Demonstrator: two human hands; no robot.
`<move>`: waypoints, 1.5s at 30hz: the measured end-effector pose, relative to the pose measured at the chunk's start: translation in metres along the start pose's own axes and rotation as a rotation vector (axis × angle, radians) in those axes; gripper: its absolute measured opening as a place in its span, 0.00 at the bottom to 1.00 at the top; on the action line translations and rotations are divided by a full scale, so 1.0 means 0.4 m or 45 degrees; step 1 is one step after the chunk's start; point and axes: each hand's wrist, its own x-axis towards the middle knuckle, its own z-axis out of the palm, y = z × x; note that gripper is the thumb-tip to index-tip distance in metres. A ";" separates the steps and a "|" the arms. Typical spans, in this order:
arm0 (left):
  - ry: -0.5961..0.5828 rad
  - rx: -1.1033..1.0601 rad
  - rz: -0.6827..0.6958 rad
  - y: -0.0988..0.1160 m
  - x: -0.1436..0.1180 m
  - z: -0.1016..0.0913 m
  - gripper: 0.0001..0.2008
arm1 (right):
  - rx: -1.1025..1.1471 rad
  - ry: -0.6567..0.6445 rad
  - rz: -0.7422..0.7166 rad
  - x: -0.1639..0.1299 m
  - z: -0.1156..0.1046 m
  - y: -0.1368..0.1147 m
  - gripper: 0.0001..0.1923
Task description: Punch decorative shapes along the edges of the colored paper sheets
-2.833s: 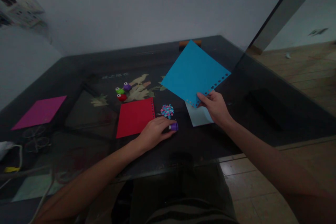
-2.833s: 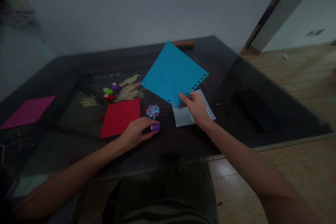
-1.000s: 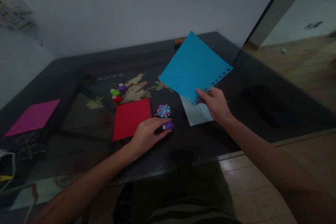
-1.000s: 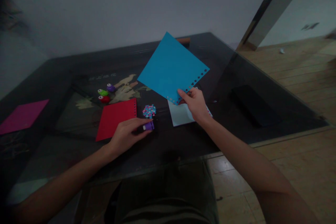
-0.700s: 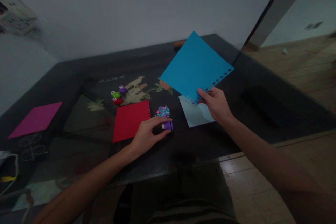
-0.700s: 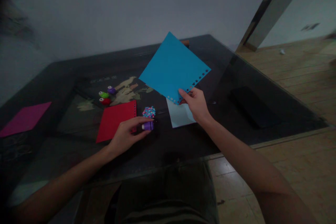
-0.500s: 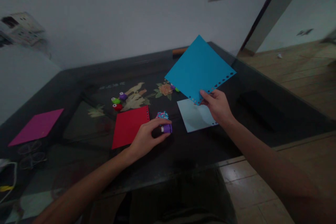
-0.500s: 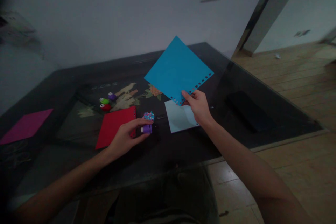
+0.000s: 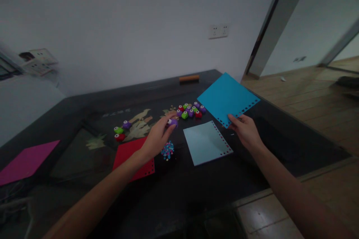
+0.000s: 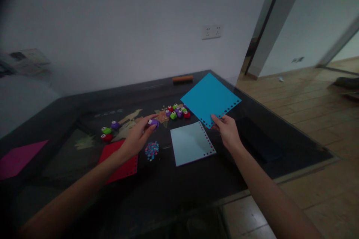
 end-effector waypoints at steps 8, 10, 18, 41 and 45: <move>-0.099 -0.090 -0.136 -0.085 0.063 0.097 0.15 | 0.029 -0.009 0.020 -0.014 0.006 -0.005 0.18; -0.109 -0.078 -0.171 -0.119 0.081 0.115 0.14 | 0.031 -0.022 0.019 -0.012 0.003 -0.003 0.18; -0.163 0.043 -0.298 -0.233 0.147 0.150 0.11 | 0.019 -0.050 -0.022 -0.013 0.002 -0.004 0.18; -0.244 0.036 -0.241 -0.198 0.165 0.203 0.09 | -0.068 -0.045 -0.046 -0.011 0.007 0.003 0.18; -0.257 0.041 -0.213 -0.199 0.170 0.209 0.10 | -0.073 -0.050 -0.051 -0.011 0.005 0.002 0.18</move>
